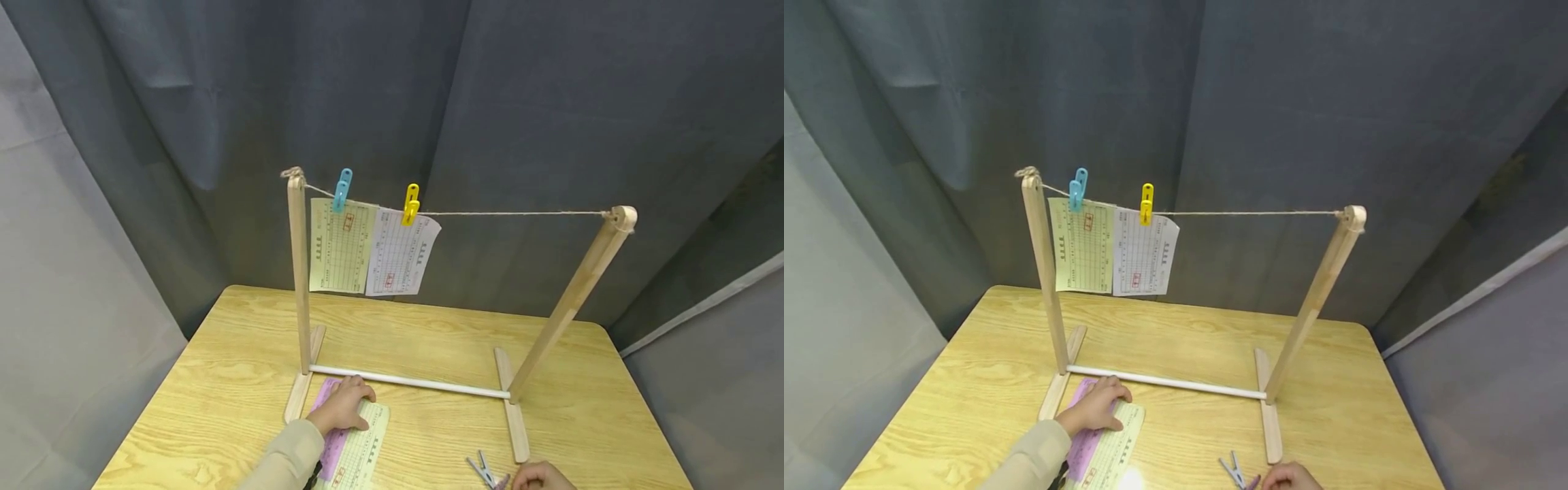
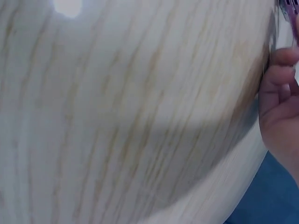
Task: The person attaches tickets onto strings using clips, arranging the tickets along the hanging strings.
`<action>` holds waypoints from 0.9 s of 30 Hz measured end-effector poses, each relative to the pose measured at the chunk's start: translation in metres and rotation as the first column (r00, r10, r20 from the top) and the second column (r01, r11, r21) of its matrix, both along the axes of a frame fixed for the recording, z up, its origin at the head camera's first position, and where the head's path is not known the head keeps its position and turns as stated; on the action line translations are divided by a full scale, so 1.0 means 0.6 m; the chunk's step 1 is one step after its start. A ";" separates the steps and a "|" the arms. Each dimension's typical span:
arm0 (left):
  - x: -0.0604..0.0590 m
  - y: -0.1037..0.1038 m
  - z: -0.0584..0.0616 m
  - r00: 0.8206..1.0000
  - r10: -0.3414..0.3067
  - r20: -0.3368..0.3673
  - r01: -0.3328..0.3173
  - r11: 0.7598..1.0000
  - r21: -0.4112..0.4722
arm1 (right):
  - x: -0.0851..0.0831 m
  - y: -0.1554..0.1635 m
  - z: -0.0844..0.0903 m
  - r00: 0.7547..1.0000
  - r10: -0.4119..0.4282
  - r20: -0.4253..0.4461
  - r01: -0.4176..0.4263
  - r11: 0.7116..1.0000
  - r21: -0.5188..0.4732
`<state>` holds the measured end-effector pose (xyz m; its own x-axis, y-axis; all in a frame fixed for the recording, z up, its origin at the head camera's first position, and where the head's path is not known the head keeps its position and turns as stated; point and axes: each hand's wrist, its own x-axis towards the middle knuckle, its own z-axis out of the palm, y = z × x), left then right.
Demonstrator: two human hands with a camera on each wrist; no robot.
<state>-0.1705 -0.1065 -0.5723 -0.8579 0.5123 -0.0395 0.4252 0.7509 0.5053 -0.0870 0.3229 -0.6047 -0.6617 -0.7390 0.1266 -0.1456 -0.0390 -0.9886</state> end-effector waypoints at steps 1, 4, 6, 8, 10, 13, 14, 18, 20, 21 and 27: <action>-0.001 0.000 0.000 1.000 -0.004 -0.003 0.004 1.000 0.001 | -0.002 0.002 -0.003 0.998 0.018 -0.060 -0.019 0.999 -0.027; -0.002 0.002 0.001 1.000 -0.010 -0.012 0.011 1.000 0.006 | -0.004 0.009 -0.007 0.994 0.047 -0.094 -0.057 0.993 -0.105; -0.004 0.003 0.003 1.000 -0.011 -0.010 0.011 1.000 0.004 | -0.005 0.011 -0.004 0.997 0.067 -0.048 -0.073 0.987 -0.140; -0.006 0.004 0.005 1.000 -0.007 -0.010 0.007 1.000 -0.002 | -0.003 0.010 0.004 0.994 0.092 0.057 -0.081 0.982 -0.172; -0.008 0.005 0.006 1.000 -0.005 -0.008 0.004 1.000 -0.006 | -0.001 0.006 0.012 0.980 0.128 0.154 -0.096 0.975 -0.201; -0.009 0.006 0.005 1.000 0.002 0.000 -0.002 1.000 0.010 | 0.001 -0.003 0.023 0.951 0.159 0.263 -0.095 0.966 -0.242; -0.009 0.006 0.005 1.000 0.003 0.005 -0.003 1.000 0.016 | 0.001 -0.007 0.026 0.946 0.162 0.281 -0.090 0.963 -0.253; -0.008 0.005 0.002 1.000 0.005 0.022 -0.006 0.999 0.048 | 0.006 -0.017 0.040 0.893 0.100 0.439 -0.005 0.977 -0.212; -0.007 0.005 0.001 1.000 0.003 0.009 -0.004 0.998 0.067 | 0.009 -0.021 0.047 0.857 0.039 0.514 0.050 0.986 -0.158; -0.007 0.005 0.002 1.000 0.007 0.004 -0.008 0.997 0.081 | 0.011 -0.023 0.050 0.840 0.005 0.542 0.077 0.989 -0.127; -0.008 0.001 0.011 0.998 0.048 -0.040 -0.040 0.979 0.199 | 0.014 -0.033 0.060 0.861 -0.084 0.501 0.127 0.990 -0.054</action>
<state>-0.1753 -0.1059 -0.5655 -0.8784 0.4679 0.0972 0.4191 0.6565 0.6272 -0.0784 0.3031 -0.5685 -0.7262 -0.6627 -0.1830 0.3562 -0.1351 -0.9246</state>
